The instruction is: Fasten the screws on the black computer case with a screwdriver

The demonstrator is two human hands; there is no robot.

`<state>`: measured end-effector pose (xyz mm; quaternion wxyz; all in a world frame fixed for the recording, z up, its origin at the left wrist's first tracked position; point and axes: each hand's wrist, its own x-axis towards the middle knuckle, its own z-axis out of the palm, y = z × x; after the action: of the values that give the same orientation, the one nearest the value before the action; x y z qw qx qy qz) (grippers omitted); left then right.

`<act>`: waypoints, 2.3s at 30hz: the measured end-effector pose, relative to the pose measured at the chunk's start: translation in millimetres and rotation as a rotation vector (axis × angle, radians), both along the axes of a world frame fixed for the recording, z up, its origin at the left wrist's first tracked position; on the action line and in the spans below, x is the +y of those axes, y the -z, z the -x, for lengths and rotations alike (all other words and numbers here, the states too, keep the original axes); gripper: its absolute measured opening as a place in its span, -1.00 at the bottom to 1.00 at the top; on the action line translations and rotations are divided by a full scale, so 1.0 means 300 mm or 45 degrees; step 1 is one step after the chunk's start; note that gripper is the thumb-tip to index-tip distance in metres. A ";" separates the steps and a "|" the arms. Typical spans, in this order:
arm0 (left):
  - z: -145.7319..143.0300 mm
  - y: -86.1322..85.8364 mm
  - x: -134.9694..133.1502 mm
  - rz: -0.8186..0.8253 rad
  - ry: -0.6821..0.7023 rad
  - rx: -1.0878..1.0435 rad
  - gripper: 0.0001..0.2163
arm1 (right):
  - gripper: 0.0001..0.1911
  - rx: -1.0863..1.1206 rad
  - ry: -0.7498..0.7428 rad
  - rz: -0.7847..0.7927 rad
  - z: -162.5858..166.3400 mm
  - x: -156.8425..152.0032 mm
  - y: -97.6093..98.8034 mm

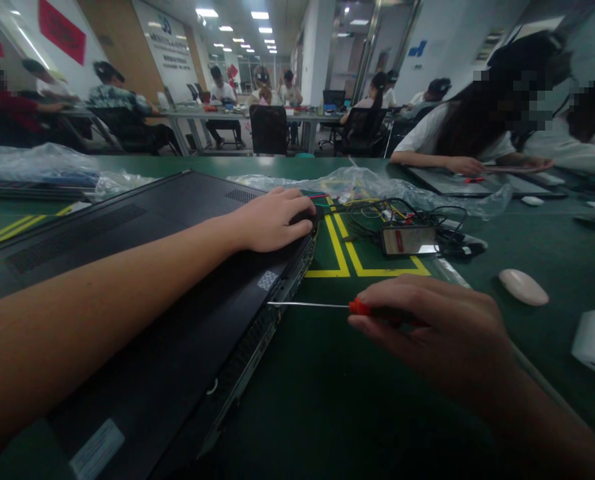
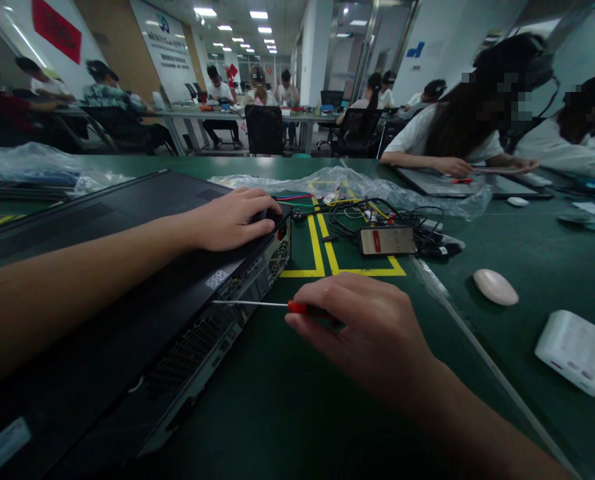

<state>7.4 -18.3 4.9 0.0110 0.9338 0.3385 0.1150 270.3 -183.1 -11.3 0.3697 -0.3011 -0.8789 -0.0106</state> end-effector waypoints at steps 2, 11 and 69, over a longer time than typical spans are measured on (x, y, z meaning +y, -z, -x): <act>0.000 -0.001 -0.001 0.002 0.003 -0.002 -0.53 | -0.86 -0.001 0.022 0.096 0.000 -0.005 -0.015; 0.001 0.001 0.001 -0.007 0.002 -0.010 -0.56 | -0.75 0.059 0.015 0.041 -0.014 -0.039 0.016; 0.000 0.001 -0.004 -0.017 -0.022 -0.004 -0.55 | -0.76 0.186 0.016 -0.002 0.008 -0.052 0.095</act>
<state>7.4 -19.4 4.6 0.0042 0.9308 0.3457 0.1187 267.9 -198.6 -39.9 0.4331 -0.3061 -0.8477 0.0083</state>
